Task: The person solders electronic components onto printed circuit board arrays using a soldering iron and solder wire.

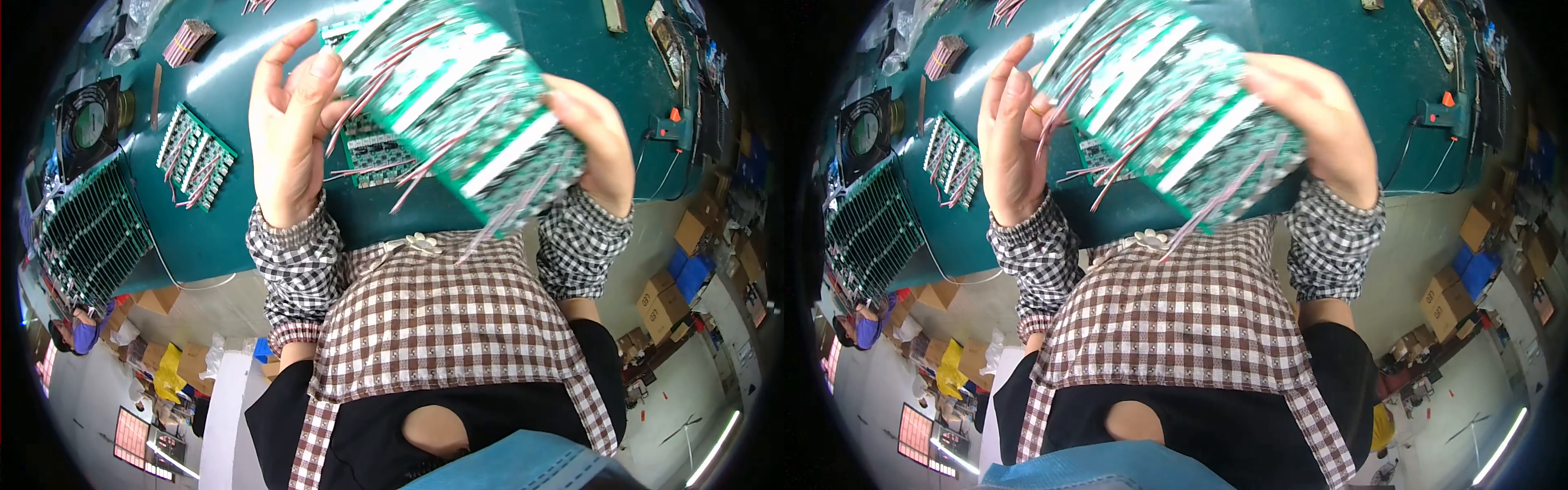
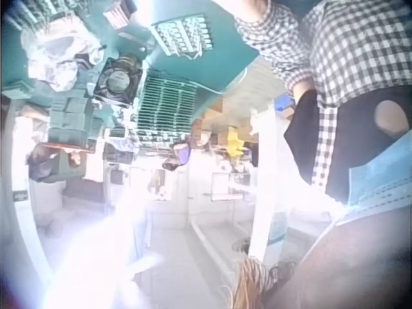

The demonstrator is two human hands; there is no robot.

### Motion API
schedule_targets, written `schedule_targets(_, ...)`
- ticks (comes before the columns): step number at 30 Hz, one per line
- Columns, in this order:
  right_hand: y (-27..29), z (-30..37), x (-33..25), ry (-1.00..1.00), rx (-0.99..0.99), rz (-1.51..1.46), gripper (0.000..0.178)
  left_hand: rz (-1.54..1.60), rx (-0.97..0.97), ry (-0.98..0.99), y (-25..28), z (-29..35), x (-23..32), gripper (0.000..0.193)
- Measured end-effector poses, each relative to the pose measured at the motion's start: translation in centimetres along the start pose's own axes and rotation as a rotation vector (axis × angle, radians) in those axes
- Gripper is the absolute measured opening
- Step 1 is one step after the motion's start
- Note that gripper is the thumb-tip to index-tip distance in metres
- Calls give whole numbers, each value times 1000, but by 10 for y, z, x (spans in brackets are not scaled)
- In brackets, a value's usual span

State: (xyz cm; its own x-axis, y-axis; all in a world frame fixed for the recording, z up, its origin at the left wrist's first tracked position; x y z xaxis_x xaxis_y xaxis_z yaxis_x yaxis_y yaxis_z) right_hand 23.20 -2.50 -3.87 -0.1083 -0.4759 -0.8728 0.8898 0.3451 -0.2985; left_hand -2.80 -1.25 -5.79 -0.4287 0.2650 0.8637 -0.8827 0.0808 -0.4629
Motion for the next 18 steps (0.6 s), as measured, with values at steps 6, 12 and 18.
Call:
schedule_targets(6,32,24,5,251,247,-121,40,-800,144,69,28,16,-17,46)
schedule_targets(12,34,21,14,284,345,-118,38,-624,153,122,22,19,-20,50)
schedule_targets(18,49,25,36,358,358,-473,32,-596,135,150,42,10,-18,54)
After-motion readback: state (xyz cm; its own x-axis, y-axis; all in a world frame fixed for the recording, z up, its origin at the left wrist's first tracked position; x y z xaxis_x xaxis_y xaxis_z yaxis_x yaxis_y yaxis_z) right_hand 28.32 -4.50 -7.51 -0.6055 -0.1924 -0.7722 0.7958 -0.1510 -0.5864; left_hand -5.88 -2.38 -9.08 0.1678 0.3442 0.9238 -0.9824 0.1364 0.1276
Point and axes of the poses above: each hand's wrist, its own z-axis away from the middle knuckle, its own y-axis out of the back of the hand, x = y × z, the point moved 3 cm from there along -z, towards the middle knuckle, and after that the axes turned 15 degrees about -x, right-handed, at the moved point
